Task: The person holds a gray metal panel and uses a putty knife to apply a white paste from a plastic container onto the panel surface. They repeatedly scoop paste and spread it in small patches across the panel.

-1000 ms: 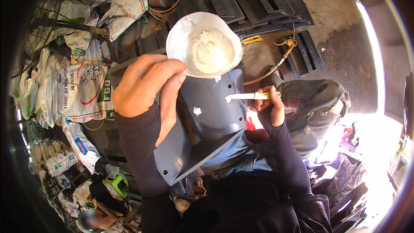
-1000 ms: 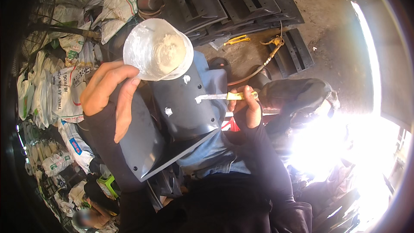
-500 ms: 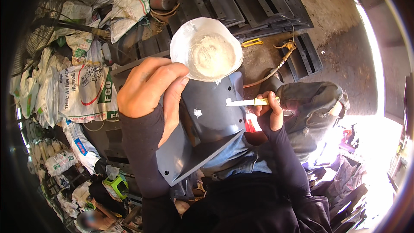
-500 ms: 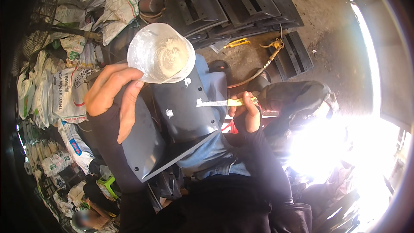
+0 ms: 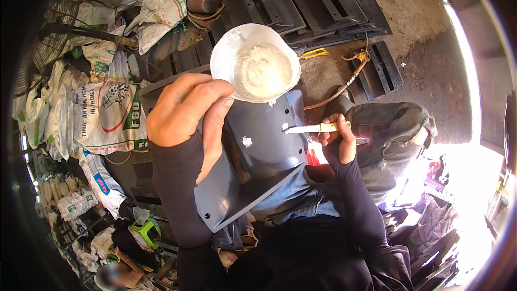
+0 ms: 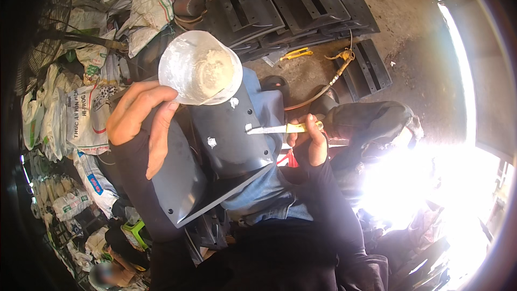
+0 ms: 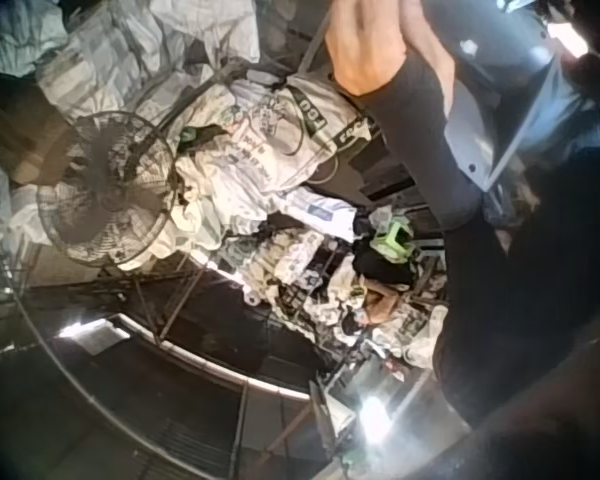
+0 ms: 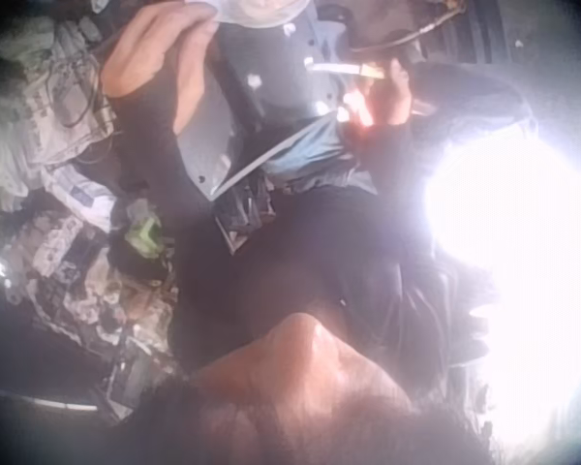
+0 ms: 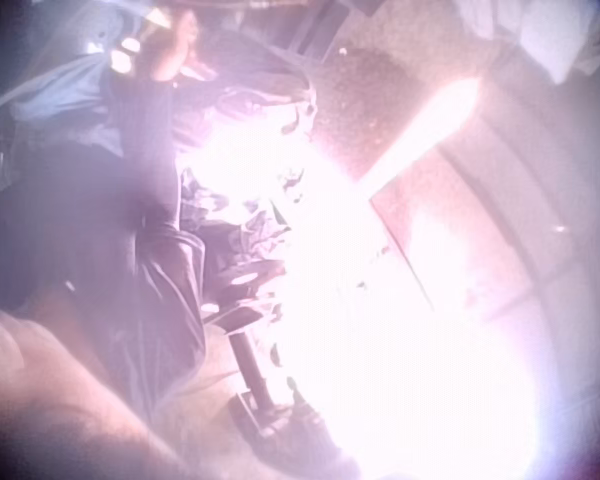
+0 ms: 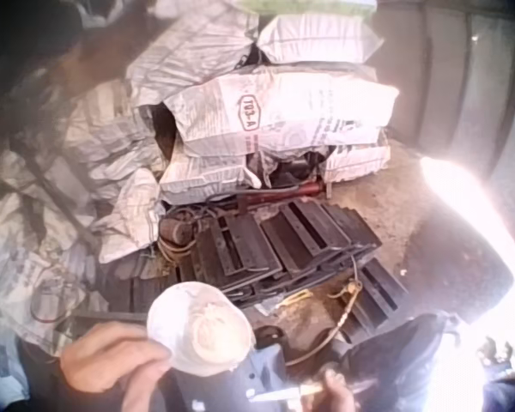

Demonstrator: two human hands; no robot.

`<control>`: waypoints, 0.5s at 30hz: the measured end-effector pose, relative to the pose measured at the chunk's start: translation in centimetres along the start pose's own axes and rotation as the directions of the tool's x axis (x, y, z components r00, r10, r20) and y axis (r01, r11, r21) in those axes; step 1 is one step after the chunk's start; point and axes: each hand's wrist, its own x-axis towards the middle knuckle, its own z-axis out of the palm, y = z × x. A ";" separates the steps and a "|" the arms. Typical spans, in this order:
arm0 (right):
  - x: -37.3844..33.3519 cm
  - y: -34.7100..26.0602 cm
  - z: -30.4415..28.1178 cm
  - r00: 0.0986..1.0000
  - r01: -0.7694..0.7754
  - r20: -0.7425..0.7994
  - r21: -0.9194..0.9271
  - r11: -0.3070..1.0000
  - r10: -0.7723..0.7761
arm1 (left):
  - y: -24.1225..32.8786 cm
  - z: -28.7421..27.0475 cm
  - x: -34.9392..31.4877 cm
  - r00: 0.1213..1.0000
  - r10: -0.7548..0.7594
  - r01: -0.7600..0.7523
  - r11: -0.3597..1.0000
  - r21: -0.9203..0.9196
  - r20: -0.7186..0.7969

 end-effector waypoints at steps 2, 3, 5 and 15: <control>0.2 0.0 -0.2 1.000 -0.021 -0.005 0.043 0.999 0.021 | 0.0 0.0 0.0 1.000 0.004 -0.004 1.000 -0.011 0.012; 0.4 0.0 -0.3 1.000 -0.029 0.009 0.031 0.999 0.028 | 0.0 0.0 0.0 1.000 0.003 -0.002 1.000 -0.016 0.015; 0.5 0.1 -0.5 0.997 -0.041 0.058 -0.007 0.999 0.042 | 0.1 0.0 0.0 1.000 -0.004 0.004 1.000 -0.026 0.018; 0.3 -0.1 -0.8 1.000 -0.011 -0.009 0.006 1.000 0.011 | -0.2 0.1 0.1 0.999 0.033 -0.033 0.999 -0.002 -0.016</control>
